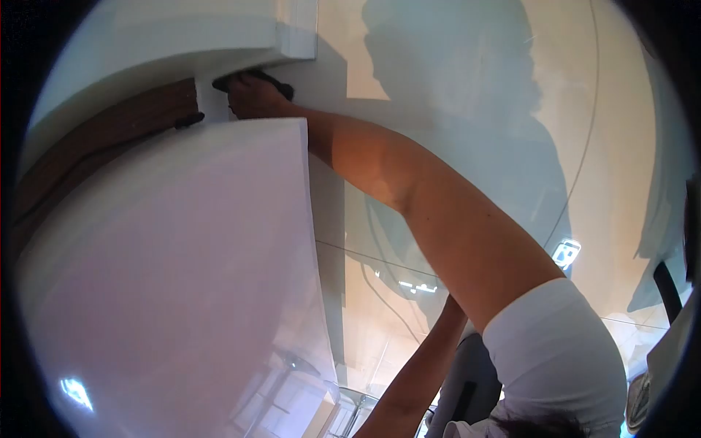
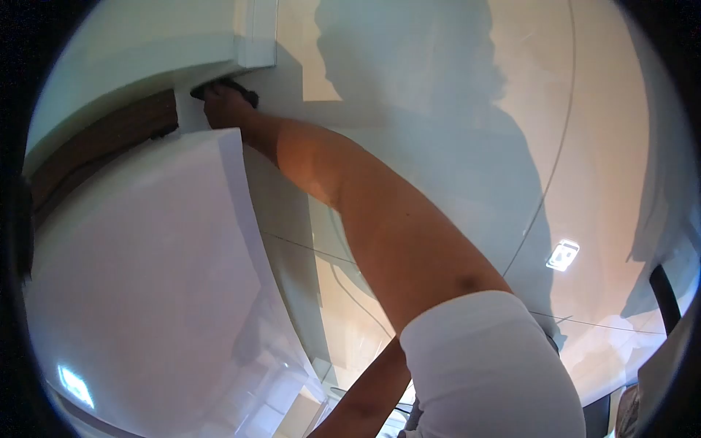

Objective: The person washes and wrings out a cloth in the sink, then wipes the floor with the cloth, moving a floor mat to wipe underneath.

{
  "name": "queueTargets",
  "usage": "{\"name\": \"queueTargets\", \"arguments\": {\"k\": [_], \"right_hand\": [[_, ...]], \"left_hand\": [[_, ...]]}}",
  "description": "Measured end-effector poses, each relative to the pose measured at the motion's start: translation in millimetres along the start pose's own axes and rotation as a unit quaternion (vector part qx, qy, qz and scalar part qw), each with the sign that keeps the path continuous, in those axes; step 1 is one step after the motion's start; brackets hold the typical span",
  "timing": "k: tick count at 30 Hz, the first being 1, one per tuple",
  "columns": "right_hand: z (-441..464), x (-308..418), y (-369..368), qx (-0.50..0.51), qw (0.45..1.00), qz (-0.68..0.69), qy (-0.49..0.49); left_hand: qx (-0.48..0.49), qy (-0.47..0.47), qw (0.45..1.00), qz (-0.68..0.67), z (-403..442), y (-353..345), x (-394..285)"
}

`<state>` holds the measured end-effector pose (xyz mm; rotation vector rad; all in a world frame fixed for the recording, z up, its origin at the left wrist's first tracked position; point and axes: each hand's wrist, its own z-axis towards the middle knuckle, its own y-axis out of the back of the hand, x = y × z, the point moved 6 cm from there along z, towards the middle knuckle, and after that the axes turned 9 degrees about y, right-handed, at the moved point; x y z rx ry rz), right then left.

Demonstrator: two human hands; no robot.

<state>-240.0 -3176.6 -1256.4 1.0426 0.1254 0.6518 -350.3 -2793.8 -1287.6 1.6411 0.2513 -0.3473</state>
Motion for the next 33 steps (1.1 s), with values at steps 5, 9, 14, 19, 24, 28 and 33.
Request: {"name": "queueTargets", "arguments": {"k": [5,9,14,19,24,28,33], "right_hand": [[-26.1,64.3,-2.5,0.049,0.992,0.117,-0.009],[-113.1,179.9,-4.6,0.153,0.954,0.233,0.105],[-202.4,203.9,45.9,0.179,0.839,0.431,0.28],[-215.1,-45.1,126.5,0.068,0.983,0.168,0.003],[-394.7,-232.7,286.5,-0.127,0.942,-0.096,-0.296],[-516.0,-219.7,339.2,-0.149,0.859,-0.284,-0.399],[-443.7,-73.8,266.2,0.042,0.948,-0.061,-0.31]], "left_hand": [[0.002,0.006,1.0,-0.016,-0.2,2.9,2.8],[-0.004,0.001,1.0,-0.021,-4.1,1.5,4.2],[-0.028,-0.021,0.999,-0.035,1.6,-3.9,-2.3],[-0.056,-0.018,0.998,-0.02,4.0,-0.5,3.8],[-0.039,-0.02,0.999,-0.009,2.4,-1.3,2.3],[-0.038,-0.023,0.999,-0.012,5.2,4.2,-2.6],[-0.041,-0.008,0.999,-0.013,8.5,-2.1,1.9]]}}
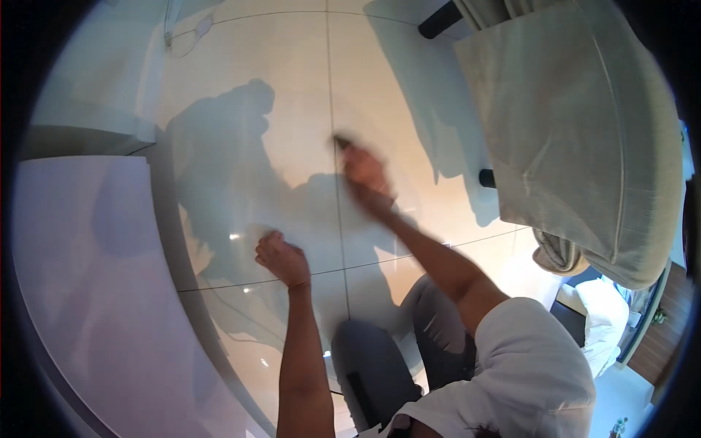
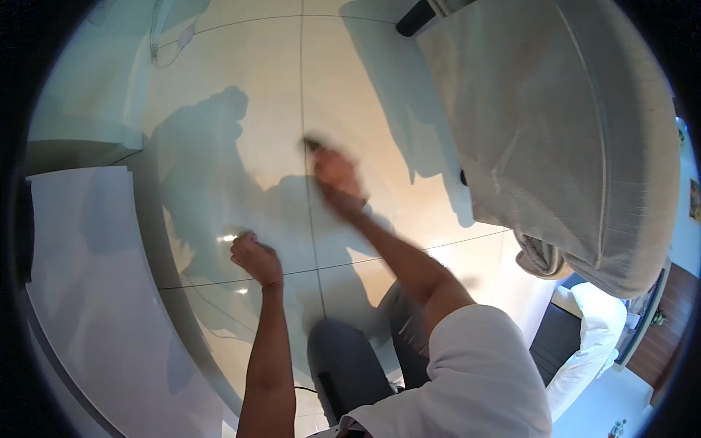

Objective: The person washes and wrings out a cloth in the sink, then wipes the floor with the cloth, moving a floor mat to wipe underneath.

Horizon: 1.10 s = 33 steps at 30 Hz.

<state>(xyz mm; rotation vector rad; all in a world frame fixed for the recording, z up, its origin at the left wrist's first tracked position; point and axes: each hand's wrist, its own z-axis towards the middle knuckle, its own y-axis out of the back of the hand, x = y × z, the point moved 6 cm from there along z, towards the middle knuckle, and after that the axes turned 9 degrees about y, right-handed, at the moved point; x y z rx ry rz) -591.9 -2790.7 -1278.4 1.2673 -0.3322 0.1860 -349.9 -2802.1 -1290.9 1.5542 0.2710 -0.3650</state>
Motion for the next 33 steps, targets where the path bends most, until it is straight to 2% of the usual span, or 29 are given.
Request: {"name": "queueTargets", "arguments": {"k": [1,2,4,5,7,8,9,10,11,12,13,16,19,21,23,24,25,26,28,29,30,31,32,33], "right_hand": [[-15.5,44.6,-8.0,0.125,0.988,0.087,-0.021],[-45.5,91.5,-6.5,0.079,0.989,0.042,0.12],[-61.8,119.3,17.0,0.104,0.939,0.162,0.286],[-51.9,107.8,18.3,0.103,0.938,0.161,0.288],[-7.3,69.1,0.4,0.173,0.94,0.176,0.235],[34.3,30.1,0.6,0.286,0.928,0.236,0.036],[58.3,-9.9,5.0,0.034,0.973,0.137,0.18],[83.3,-55.4,23.6,-0.047,0.983,0.092,0.151],[102.1,-105.9,33.3,-0.101,0.99,0.043,0.083],[111.0,-168.7,38.9,-0.168,0.983,-0.056,0.054],[100.0,-219.7,49.5,-0.231,0.96,-0.155,0.021],[32.5,-314.3,112.3,-0.252,0.939,-0.182,-0.144],[-50.6,-338.9,146.5,-0.251,0.915,-0.225,-0.224],[-73.6,-322.8,146.8,-0.24,0.914,-0.249,-0.213],[-61.3,-277.4,123.3,-0.225,0.931,-0.263,-0.112],[-47.5,-239.6,105.0,-0.216,0.936,-0.276,-0.03],[-35.5,-208.8,91.3,-0.147,0.978,-0.115,-0.099],[-28.8,-161.8,76.1,-0.151,0.985,-0.072,-0.053],[-27.2,-78.2,34.5,-0.083,0.992,-0.043,0.081],[-18.0,-30.4,34.1,0.179,0.983,0.033,-0.01],[-40.4,10.1,43.8,0.199,0.974,0.111,0.023],[-74.8,51.1,30.9,0.172,0.961,-0.056,0.209],[-103.8,70.6,29.2,0.199,0.949,0.032,0.244],[-106.5,75.2,38.0,0.192,0.951,0.035,0.238]], "left_hand": [[0.006,0.008,1.0,-0.002,-0.1,1.0,0.8],[0.008,0.017,1.0,-0.002,2.0,1.4,0.5],[-0.011,-0.01,0.999,-0.044,0.4,9.8,-5.6],[-0.008,0.001,1.0,-0.025,0.4,10.8,-7.7],[-0.027,-0.011,1.0,-0.011,-0.8,11.5,-9.2],[-0.044,-0.02,0.999,0.002,-1.3,11.3,-9.1],[-0.049,-0.021,0.999,0.003,-1.8,10.6,-9.9],[-0.052,-0.022,0.998,0.005,-2.4,11.2,-10.2],[-0.041,-0.015,0.999,0.006,-2.6,11.0,-8.6],[-0.029,-0.007,1.0,0.007,-3.6,8.2,-6.3],[-0.057,-0.029,0.998,0.006,-4.5,7.1,-4.9],[-0.074,-0.04,0.996,0.024,-4.9,4.7,-0.7],[-0.065,-0.027,0.997,0.028,-4.5,5.9,-3.3],[-0.057,-0.022,0.998,0.029,-4.1,4.2,-2.7],[-0.05,-0.02,0.998,0.033,-2.9,3.8,-2.0],[-0.05,-0.018,0.998,0.028,-1.9,3.0,-3.4],[-0.048,-0.017,0.998,0.024,-1.8,3.7,-3.9],[-0.049,-0.02,0.998,0.026,-1.0,4.3,-6.1],[-0.012,0.017,1.0,0.015,3.5,4.5,-5.7],[-0.029,0.009,0.999,0.043,3.5,4.9,-7.7],[-0.029,0.003,0.998,0.049,0.9,3.4,-5.5],[-0.062,-0.021,0.996,0.057,0.0,4.3,-6.3],[-0.099,-0.043,0.992,0.062,1.5,5.0,-9.1],[-0.056,-0.028,0.995,0.071,5.4,1.0,-2.8]]}}
